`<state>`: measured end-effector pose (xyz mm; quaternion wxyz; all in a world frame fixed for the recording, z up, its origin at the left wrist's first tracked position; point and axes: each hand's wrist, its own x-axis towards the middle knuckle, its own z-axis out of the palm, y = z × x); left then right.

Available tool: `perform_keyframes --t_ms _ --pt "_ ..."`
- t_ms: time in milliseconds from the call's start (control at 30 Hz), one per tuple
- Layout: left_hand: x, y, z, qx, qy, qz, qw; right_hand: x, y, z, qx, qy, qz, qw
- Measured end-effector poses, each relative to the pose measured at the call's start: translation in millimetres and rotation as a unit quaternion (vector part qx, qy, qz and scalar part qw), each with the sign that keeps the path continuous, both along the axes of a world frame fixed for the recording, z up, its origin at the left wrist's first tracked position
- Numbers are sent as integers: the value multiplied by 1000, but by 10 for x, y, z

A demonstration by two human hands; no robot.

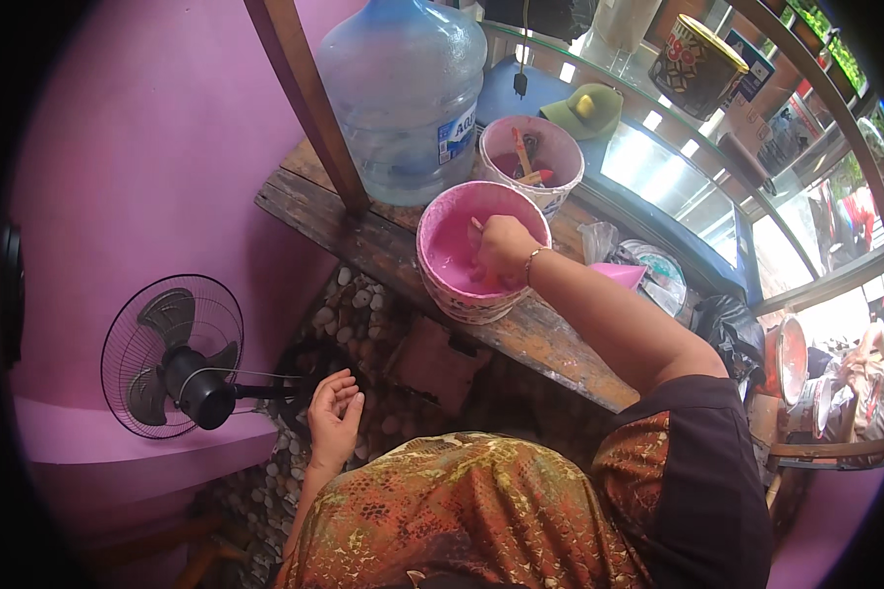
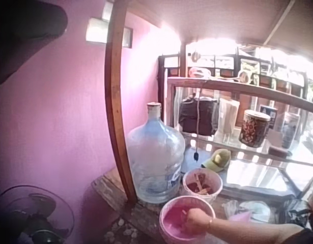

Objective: The person prepares a small bag of pink paint by mixing it in a bucket, pouring it into a plastic bag, and then using a pair of scissors to cut and seal the bag.

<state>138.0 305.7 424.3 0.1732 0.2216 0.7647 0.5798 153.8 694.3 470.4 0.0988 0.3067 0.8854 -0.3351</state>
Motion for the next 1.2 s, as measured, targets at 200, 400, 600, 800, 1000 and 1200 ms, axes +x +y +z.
perform_keyframes --t_ms 200,400,600,800,1000,1200 --pt "-9 33 12 -3 -3 -8 1000 -201 -153 -98 60 84 19 994" --pt "-14 127 38 -5 5 -3 1000 -295 122 -282 96 159 39 982" --pt "87 263 35 -9 -4 26 1000 -198 110 94 -19 6 7 1000" --pt "116 602 149 -5 19 31 999 -123 28 -190 0 102 193 976" --pt "153 850 179 -10 35 45 998 -302 63 -83 11 175 178 968" --pt "192 994 143 -4 38 59 998 -241 250 129 66 87 211 971"
